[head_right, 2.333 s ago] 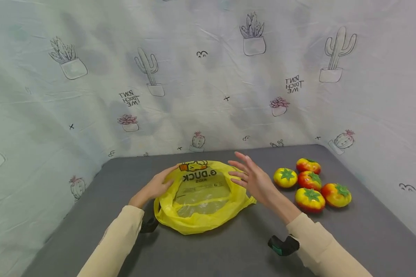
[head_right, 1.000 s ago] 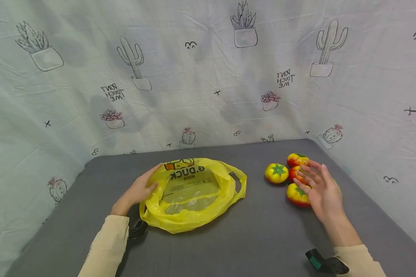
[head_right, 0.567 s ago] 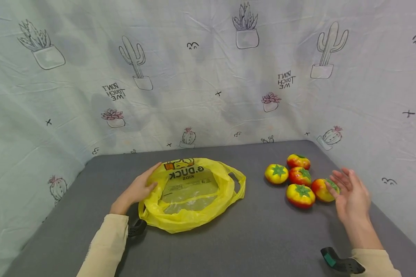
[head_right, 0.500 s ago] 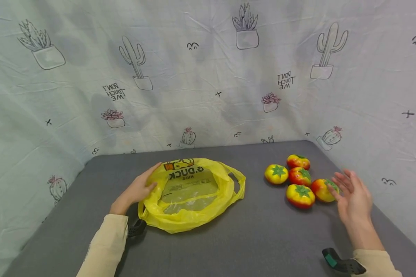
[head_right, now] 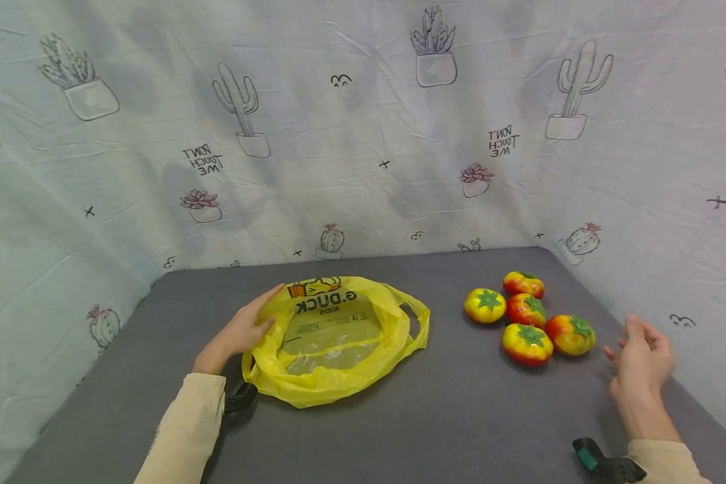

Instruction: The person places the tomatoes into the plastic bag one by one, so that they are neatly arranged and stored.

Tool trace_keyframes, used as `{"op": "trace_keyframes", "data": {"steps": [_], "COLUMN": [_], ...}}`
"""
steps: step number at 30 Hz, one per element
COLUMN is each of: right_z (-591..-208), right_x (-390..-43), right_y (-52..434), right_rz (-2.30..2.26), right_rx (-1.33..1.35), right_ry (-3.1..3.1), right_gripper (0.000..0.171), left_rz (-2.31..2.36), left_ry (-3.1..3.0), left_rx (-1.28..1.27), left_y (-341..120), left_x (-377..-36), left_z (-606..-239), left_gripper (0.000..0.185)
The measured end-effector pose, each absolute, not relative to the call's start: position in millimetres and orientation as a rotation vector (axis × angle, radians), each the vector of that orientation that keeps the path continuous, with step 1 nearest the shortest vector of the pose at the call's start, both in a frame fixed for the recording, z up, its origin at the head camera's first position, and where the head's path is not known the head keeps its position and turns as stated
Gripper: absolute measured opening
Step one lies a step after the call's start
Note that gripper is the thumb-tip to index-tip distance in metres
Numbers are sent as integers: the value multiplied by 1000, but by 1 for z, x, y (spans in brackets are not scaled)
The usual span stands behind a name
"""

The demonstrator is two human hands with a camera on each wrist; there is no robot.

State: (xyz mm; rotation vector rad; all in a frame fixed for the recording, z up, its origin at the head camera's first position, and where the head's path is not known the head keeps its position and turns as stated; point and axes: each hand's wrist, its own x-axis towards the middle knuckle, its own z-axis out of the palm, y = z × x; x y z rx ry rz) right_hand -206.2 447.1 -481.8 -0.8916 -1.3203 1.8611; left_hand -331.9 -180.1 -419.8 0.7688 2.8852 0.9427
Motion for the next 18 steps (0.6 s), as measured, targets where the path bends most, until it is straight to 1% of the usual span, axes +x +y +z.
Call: {"op": "trace_keyframes", "data": {"steps": [2,3,4,8,10,11,18], "right_z": [-479,-472,-464,-431,-426,-426,-434], "right_x": [-205,-202,-199,-186,-185,-185,-193], "right_y": [446,441,436,410,405,404,405], "right_rz": [1828,1834,1839,1818,1788,1761,1717], "right_rx": [-931,-947,-964,-981,-950,-929,-850], "right_ry": [-1427,-1478,-1538,-1859,-2006,-2070,-2262], "right_gripper": [35,34,37,68,84,88,92], "left_rz": [943,948,945,943,941,941,924], "left_ry": [2889,2889,2891,2895,2895,2895,2911], "left_rx": [774,775,778,780,776,774,754], "left_y": [-180,-180,-180,-179,-179,-179,-178], "left_x": [-332,-332,-332,-332,-332,-332,-332], "left_z": [-420,-420,-420,-420,-420,-420,-420], "left_gripper": [69,69,69,68,68,68,68]}}
